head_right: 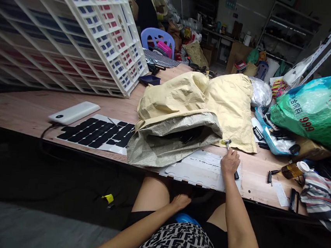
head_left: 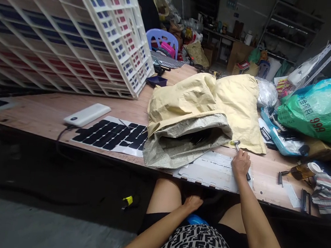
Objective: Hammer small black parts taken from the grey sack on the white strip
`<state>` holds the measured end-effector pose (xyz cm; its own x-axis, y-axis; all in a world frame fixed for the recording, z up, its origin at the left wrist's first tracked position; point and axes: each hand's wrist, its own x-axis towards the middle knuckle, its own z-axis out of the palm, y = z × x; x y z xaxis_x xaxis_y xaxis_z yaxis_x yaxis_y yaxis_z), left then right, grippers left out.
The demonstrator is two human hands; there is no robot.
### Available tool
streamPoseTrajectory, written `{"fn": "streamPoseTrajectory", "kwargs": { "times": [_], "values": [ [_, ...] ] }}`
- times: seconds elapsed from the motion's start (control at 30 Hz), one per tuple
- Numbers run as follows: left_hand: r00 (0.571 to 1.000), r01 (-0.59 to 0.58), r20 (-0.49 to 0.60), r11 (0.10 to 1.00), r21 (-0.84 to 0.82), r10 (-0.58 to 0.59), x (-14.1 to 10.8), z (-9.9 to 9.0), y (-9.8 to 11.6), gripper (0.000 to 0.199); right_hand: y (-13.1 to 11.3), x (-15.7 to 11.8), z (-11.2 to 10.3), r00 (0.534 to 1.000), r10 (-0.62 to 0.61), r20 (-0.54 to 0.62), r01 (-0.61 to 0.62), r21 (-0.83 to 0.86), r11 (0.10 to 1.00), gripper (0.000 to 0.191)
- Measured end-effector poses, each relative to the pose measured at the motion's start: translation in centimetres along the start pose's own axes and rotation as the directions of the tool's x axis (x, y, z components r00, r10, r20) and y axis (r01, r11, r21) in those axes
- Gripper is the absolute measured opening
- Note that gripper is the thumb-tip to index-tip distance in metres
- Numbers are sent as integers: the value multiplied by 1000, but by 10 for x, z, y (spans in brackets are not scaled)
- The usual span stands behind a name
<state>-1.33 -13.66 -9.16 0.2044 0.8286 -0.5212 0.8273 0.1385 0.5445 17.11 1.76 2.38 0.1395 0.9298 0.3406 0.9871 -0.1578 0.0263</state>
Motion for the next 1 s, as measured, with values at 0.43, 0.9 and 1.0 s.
{"fn": "streamPoseTrajectory", "kwargs": {
  "times": [0.43, 0.9, 1.0],
  "values": [
    [558, -116, -825, 993, 29, 89, 45, -198, 43, 31, -1, -1, 2, 1000, -1, 7, 1, 2, 1000, 36],
    [763, 86, -643, 996, -10, -72, 82, -220, 34, 31, -2, -2, -2, 998, 14, 57, -15, 6, 1000, 36],
    [726, 74, -679, 994, -78, -108, 72, -222, 35, 30, -2, -2, -2, 999, 16, 52, -17, 17, 1000, 36]
  ]
}}
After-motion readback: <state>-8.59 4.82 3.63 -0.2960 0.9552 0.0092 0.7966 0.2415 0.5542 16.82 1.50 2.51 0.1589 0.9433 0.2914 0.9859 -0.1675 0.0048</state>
